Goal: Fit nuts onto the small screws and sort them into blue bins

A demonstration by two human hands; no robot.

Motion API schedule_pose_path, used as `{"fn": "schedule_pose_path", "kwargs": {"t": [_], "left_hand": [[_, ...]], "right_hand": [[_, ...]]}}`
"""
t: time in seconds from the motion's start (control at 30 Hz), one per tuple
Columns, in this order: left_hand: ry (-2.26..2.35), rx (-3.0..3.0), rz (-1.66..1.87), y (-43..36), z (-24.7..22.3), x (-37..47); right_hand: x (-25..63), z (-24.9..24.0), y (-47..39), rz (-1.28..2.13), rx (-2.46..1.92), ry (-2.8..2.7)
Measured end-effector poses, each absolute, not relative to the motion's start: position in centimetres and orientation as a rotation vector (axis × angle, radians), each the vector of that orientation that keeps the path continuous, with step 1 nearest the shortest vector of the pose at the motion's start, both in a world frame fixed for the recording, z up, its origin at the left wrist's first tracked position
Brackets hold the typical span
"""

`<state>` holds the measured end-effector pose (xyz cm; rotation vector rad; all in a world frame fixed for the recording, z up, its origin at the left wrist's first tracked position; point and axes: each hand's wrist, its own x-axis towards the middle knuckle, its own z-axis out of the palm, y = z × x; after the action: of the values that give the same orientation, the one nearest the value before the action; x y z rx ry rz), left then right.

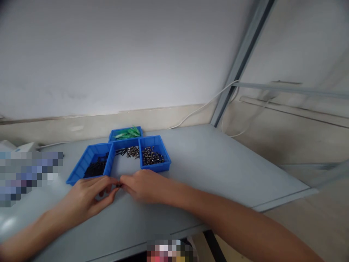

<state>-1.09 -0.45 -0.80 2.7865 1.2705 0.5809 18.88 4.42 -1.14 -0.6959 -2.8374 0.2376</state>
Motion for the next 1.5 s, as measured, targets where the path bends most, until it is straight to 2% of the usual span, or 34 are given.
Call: {"fn": "schedule_pose_path", "kwargs": {"t": [0.2,0.33,0.47,0.8,1.07,1.3,1.5], "left_hand": [[1.452,2.718,0.335,-0.3,-0.9,-0.9],[1.476,2.644,0.220,-0.4,-1.3,-0.5],[1.469,2.628,0.231,-0.5,-1.3,-0.5],[1.495,2.658,0.345,-0.4,-1.0,-0.8],[1.264,2.765,0.613,-0.6,-1.0,-1.0],[1.218,2.752,0.608,-0.3,-1.3,-1.1],[1.231,2.721,0.613,-0.6,-0.8,-1.1]], "right_hand": [[19.0,-0.4,4.2,0.052,-0.802,-2.784],[18.9,-0.6,3.8,-0.052,-0.587,-2.778],[18.9,-0.9,3.5,-0.119,-0.475,-2.768],[19.1,-0.8,4.6,-0.121,-0.724,-2.850],[18.6,-1.2,3.9,0.204,-0.721,-2.826],[18.7,-0.8,4.2,0.413,-0.705,-2.786],[18.8,-0.8,4.3,0.458,-0.713,-2.764]]}}
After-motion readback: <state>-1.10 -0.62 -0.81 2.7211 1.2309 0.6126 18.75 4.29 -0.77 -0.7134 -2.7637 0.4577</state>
